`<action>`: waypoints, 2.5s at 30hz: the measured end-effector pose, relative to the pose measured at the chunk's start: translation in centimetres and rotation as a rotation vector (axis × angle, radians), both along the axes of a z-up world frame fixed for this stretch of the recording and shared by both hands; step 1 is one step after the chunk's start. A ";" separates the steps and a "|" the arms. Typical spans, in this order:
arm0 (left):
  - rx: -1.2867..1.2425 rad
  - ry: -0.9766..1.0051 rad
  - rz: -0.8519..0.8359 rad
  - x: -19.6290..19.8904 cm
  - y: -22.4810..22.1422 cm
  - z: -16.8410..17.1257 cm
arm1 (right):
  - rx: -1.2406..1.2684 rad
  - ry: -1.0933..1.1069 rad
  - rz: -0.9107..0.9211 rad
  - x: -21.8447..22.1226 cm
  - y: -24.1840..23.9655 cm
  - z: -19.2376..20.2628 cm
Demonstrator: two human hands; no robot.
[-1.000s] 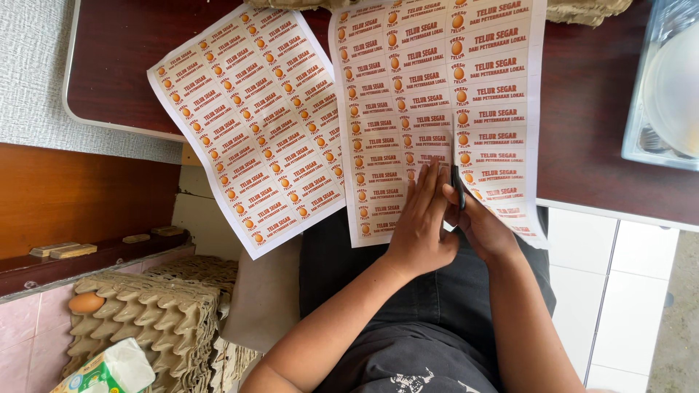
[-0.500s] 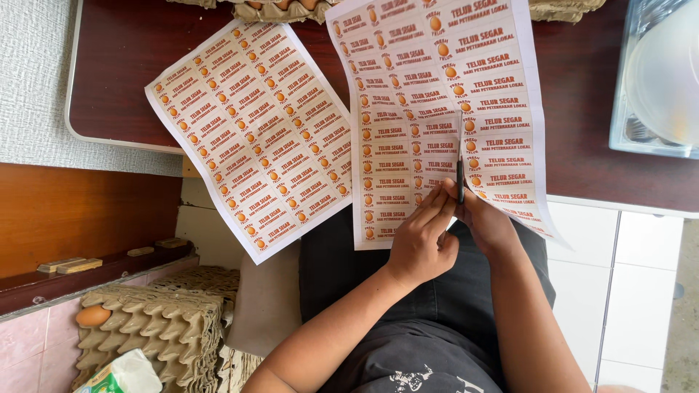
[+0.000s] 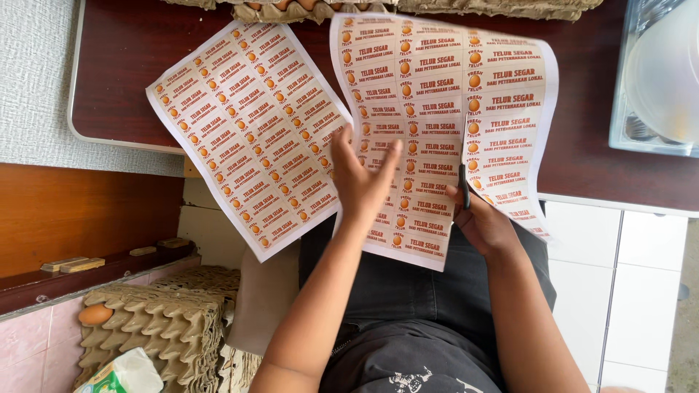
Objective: The person cuts a sheet of egg carton labels using scissors, separating individual labels from a larger grid.
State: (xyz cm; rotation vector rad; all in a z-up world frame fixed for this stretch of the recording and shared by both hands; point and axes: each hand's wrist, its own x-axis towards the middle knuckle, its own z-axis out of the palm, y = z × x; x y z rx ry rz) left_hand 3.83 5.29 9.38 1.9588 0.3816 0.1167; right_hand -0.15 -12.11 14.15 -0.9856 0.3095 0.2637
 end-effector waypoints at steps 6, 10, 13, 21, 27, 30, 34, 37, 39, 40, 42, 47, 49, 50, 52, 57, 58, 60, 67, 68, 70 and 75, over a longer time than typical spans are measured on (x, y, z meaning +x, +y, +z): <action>-0.204 0.167 -0.025 2.4 3.9 -2.8 | 0.031 -0.069 0.018 -0.2 0.3 0.4; -0.213 0.140 0.012 3.6 5.4 -3.4 | 0.089 -0.113 0.052 -0.5 -0.3 0.8; -0.287 0.218 -0.110 4.1 5.6 -2.2 | 0.129 -0.145 0.060 -0.7 -0.6 0.1; -0.577 0.118 -0.295 4.5 6.4 0.5 | 0.178 -0.199 0.110 -1.2 -2.2 -2.6; -0.241 -0.107 -0.367 2.5 6.9 5.5 | 0.164 -0.150 0.104 -1.7 -2.5 -4.6; -0.154 -0.119 -0.315 1.4 6.9 7.8 | 0.171 -0.143 0.126 -1.8 -2.5 -6.2; -0.090 -0.222 -0.341 1.0 7.8 9.3 | 0.177 -0.170 0.162 -1.5 -2.0 -5.6; -0.025 -0.284 -0.338 0.5 8.3 10.4 | 0.200 -0.181 0.187 -1.3 -1.2 -4.8; 0.022 -0.307 -0.319 0.3 9.1 10.9 | 0.191 -0.204 0.225 -0.8 -0.8 -4.4; 0.027 -0.311 -0.319 0.3 9.3 11.3 | 0.195 -0.209 0.226 -0.6 -0.5 -4.2; 0.050 -0.324 -0.309 0.0 9.8 12.0 | 0.247 -0.219 0.250 -0.4 0.0 -3.9; -0.037 -0.376 -0.281 0.0 11.1 12.8 | 0.284 -0.219 0.307 0.1 1.3 -2.8; -0.053 -0.389 -0.274 0.0 11.5 12.4 | 0.302 -0.212 0.311 0.2 1.8 -2.7; -0.061 -0.386 -0.262 -0.1 11.7 12.0 | 0.308 -0.207 0.313 0.1 2.0 -2.8; -0.068 -0.383 -0.253 -0.2 11.9 11.7 | 0.315 -0.203 0.313 0.1 2.3 -2.6; -0.132 -0.352 -0.210 -0.5 12.2 11.5 | 0.175 -0.229 0.321 0.0 2.2 -2.1; -0.131 -0.350 -0.208 -0.4 12.3 11.4 | 0.176 -0.227 0.323 -0.1 2.2 -2.1; -0.149 -0.344 -0.203 -0.3 12.4 11.1 | 0.185 -0.225 0.313 -0.1 2.3 -1.9; -0.156 -0.335 -0.180 -0.5 12.1 10.6 | 0.162 -0.204 0.289 -0.1 1.9 -2.3; -0.152 -0.329 -0.190 -0.6 12.1 10.8 | 0.152 -0.189 0.270 -0.2 1.9 -2.3; -0.147 -0.322 -0.199 -0.8 12.0 10.7 | 0.142 -0.174 0.251 -0.3 1.8 -2.5; -0.150 -0.321 -0.174 -1.1 11.9 9.9 | 0.116 -0.165 0.242 -0.2 1.9 -2.1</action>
